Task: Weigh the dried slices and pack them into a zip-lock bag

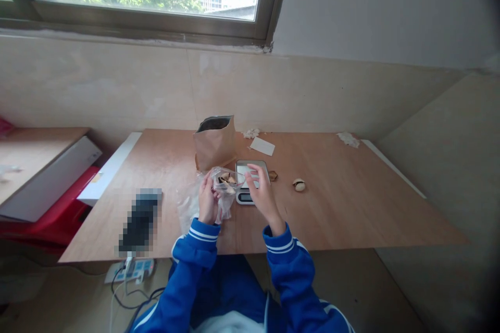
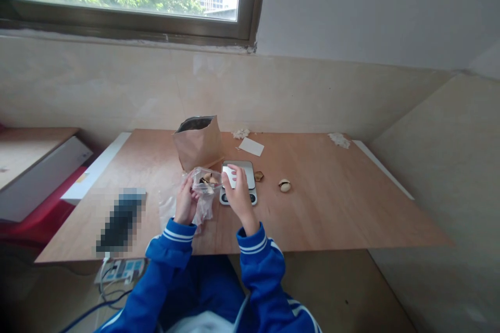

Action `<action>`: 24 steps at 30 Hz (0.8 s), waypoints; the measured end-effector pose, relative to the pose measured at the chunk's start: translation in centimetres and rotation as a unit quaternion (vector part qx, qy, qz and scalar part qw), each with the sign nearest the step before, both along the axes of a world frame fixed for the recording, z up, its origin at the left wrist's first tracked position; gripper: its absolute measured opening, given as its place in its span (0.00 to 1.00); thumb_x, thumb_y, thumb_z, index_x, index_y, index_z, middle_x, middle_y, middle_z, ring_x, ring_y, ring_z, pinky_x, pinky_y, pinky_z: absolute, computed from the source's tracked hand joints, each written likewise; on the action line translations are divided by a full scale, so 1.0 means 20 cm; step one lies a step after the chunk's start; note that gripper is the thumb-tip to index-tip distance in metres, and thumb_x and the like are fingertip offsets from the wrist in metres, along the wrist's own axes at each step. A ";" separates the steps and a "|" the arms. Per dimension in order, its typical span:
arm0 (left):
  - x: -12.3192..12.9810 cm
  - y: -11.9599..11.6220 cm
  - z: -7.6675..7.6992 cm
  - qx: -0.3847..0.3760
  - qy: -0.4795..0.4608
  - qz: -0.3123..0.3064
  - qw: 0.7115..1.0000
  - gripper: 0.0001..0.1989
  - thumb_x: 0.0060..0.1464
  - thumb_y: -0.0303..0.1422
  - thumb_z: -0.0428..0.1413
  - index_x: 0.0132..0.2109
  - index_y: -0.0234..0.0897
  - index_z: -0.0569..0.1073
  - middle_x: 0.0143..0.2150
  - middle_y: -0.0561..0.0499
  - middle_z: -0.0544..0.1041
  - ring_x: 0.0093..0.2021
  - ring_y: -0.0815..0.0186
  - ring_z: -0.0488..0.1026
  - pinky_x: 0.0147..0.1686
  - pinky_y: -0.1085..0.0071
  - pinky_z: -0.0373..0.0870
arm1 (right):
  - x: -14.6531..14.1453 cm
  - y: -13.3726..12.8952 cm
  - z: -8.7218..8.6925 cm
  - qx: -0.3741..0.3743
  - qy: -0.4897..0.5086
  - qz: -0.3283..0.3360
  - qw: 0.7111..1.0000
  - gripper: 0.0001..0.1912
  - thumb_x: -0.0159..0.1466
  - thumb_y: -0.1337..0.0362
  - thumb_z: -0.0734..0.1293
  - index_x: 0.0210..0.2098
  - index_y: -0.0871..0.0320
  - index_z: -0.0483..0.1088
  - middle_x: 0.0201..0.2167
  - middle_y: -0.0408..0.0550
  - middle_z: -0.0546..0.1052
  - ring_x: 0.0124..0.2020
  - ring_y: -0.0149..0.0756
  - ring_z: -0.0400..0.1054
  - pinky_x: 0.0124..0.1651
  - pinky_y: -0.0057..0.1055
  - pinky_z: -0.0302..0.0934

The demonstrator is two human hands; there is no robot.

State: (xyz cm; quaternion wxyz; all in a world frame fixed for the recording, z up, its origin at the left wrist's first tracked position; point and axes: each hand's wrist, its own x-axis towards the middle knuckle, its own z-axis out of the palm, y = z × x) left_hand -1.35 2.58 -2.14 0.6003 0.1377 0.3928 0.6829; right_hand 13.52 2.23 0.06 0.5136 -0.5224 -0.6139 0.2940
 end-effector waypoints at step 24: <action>-0.07 -0.09 0.03 0.150 0.383 -0.080 0.908 0.16 0.56 0.45 0.55 0.40 0.36 0.76 0.36 0.49 0.76 0.39 0.65 0.72 0.42 0.71 0.66 | 0.00 -0.18 -0.04 -0.055 0.176 -0.013 0.983 0.27 0.68 0.43 0.54 0.44 0.56 0.75 0.45 0.52 0.79 0.50 0.45 0.72 0.55 0.44 0.65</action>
